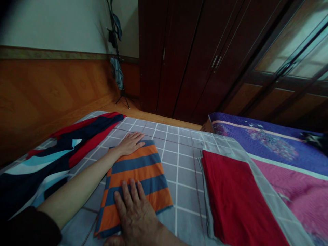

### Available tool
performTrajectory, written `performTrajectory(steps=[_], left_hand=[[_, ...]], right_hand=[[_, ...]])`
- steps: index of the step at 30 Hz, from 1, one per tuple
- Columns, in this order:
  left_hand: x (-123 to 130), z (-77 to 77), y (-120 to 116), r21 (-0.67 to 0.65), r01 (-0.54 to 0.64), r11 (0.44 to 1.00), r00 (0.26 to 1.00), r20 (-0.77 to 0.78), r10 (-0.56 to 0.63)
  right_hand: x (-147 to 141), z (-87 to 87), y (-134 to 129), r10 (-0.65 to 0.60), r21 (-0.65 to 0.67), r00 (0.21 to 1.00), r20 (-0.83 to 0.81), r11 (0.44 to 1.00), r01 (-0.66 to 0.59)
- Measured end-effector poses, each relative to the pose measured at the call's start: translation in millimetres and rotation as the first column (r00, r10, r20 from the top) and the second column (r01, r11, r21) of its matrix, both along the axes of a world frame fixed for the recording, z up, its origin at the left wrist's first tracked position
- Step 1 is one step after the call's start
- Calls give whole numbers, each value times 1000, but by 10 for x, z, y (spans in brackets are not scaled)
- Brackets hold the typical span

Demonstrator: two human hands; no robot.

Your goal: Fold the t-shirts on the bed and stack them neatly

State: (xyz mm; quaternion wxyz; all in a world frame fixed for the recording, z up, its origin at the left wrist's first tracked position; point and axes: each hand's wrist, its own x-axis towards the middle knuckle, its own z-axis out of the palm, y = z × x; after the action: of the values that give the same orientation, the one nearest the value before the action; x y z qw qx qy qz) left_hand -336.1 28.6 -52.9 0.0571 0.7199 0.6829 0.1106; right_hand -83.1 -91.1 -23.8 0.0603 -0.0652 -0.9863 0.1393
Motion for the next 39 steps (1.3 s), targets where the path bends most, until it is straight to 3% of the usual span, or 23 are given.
performTrajectory(steps=[5,11,15,18,21,23,26,28,30,35,39], left_hand=[[18,-10,-17,32,-3,999,1000,-1,3],[23,-7,-30,54,7,998,1000,8,-8],[13,62,-53,56,5,998,1000,13,-6],[108,215,-134,87,33,996,999,2,-33],[421,385,-319,122,206,971,978,-16,-206],[726,439,-477,112,378,919,925,-9,-379],[1105,399,-653,49,625,779,780,10,-626],[1169,326,-666,5,667,745,745,23,-666],[1055,254,-590,-14,610,792,792,19,-610],[435,180,-298,-17,332,943,942,-45,-332],[121,179,-233,-61,95,994,994,-52,-99]], right_hand=[[8,113,-40,-20,-67,999,27,998,22],[4,77,-22,-1,-31,1000,-15,1000,0],[-14,43,8,22,43,999,-42,999,-20],[-39,-30,-5,97,194,991,-92,978,-78],[-78,-180,-56,162,400,968,-191,913,-74],[-107,-287,-93,173,489,949,-262,872,-25],[-142,-382,-132,172,541,907,-385,838,71],[-153,-389,-146,169,542,886,-431,834,105],[-154,-370,-151,165,537,889,-428,837,103],[-129,-346,-151,156,524,896,-415,846,96],[-104,-351,-147,166,537,917,-363,842,60]])
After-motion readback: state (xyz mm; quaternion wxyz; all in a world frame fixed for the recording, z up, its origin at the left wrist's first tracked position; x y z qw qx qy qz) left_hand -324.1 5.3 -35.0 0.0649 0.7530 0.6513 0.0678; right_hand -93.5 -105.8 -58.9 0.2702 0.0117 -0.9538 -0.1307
